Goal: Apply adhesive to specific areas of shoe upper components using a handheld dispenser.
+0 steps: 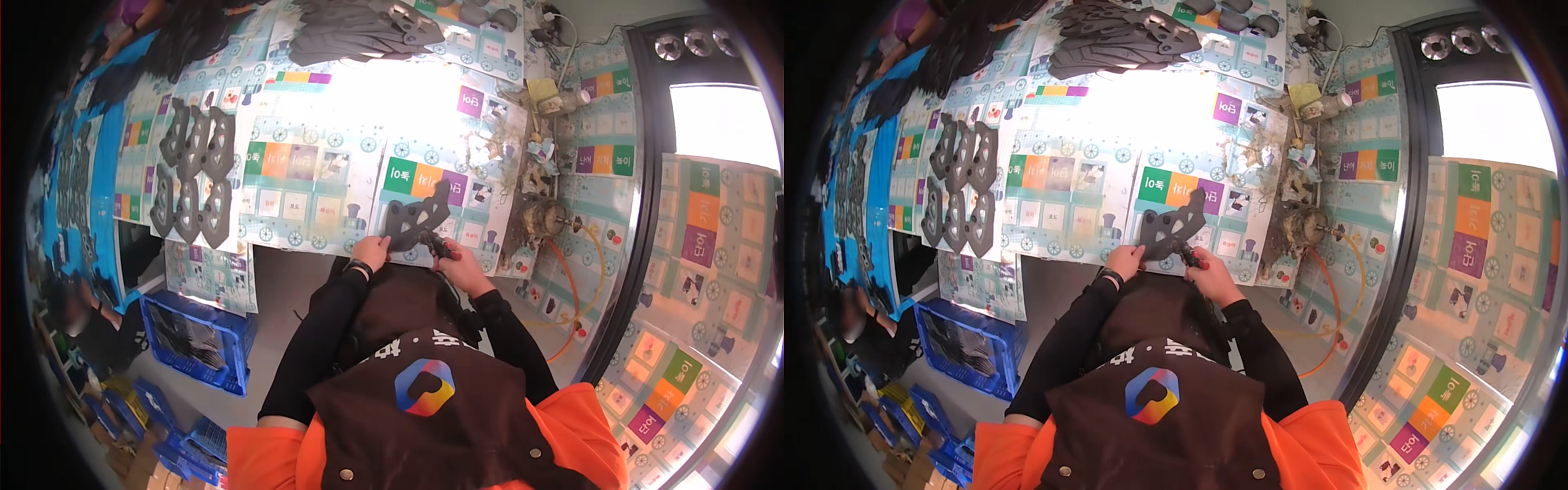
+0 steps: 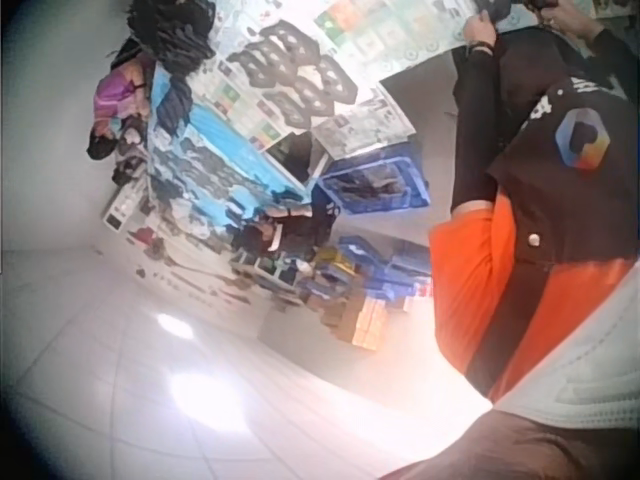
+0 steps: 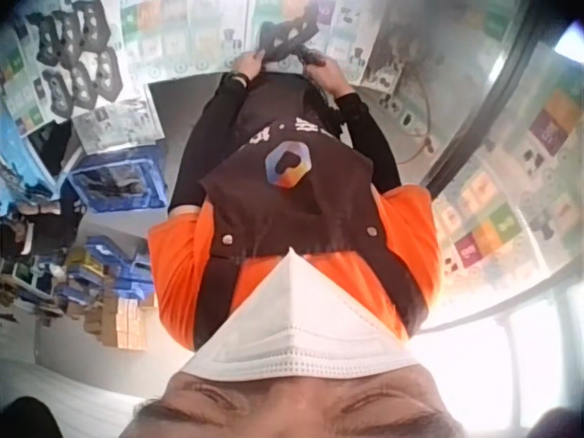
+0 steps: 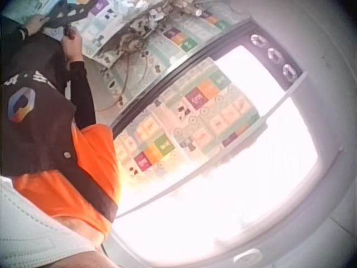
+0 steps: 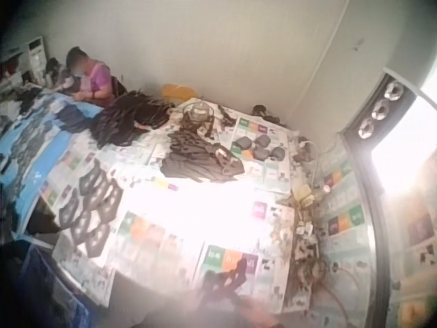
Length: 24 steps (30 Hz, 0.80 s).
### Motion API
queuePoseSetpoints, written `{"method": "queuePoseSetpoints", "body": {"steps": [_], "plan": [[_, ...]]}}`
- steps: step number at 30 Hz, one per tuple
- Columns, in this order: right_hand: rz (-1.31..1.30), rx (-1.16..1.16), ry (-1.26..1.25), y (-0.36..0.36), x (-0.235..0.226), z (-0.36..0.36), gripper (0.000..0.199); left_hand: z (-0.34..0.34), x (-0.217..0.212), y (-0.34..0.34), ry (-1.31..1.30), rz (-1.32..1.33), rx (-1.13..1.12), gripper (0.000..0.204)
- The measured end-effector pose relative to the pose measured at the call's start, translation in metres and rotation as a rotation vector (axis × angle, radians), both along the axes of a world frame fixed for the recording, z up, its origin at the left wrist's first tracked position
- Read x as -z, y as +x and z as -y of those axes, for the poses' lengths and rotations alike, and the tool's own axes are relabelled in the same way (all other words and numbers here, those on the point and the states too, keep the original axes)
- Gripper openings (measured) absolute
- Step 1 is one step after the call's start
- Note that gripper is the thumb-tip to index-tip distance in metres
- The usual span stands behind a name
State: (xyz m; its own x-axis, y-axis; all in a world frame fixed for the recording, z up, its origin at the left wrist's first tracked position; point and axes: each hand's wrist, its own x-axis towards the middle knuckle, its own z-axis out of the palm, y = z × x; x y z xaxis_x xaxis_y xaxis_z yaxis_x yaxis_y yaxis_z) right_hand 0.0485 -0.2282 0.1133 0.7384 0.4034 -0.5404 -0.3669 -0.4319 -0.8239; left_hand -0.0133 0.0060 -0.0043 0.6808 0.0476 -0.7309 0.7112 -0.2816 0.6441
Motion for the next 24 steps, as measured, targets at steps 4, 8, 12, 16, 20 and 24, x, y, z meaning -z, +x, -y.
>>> {"method": "queuePoseSetpoints", "body": {"steps": [4, 8, 12, 16, 20, 24], "plan": [[-0.140, -0.116, -0.158, -0.004, -0.011, -0.012, 0.024, -0.002, 0.017, -0.019, 0.152, 0.086, 0.019, 0.045], [-0.136, -0.024, -0.091, -0.008, 0.008, -0.005, 0.020, 0.004, 0.011, -0.017, 0.187, 0.103, 0.027, 0.041], [-0.130, 0.002, -0.069, -0.006, 0.005, -0.012, 0.021, 0.002, 0.011, -0.020, 0.166, 0.088, 0.025, 0.039], [-0.136, -0.006, -0.173, -0.006, 0.010, -0.012, 0.020, 0.007, 0.014, -0.021, 0.307, 0.165, 0.074, 0.040], [-0.093, -0.017, -0.130, -0.005, 0.022, -0.010, 0.020, 0.009, 0.010, -0.016, 0.342, 0.156, 0.069, 0.040], [-0.100, -0.062, -0.158, -0.002, 0.026, -0.014, 0.020, 0.006, 0.002, -0.012, 0.260, 0.068, 0.050, 0.039]]}}
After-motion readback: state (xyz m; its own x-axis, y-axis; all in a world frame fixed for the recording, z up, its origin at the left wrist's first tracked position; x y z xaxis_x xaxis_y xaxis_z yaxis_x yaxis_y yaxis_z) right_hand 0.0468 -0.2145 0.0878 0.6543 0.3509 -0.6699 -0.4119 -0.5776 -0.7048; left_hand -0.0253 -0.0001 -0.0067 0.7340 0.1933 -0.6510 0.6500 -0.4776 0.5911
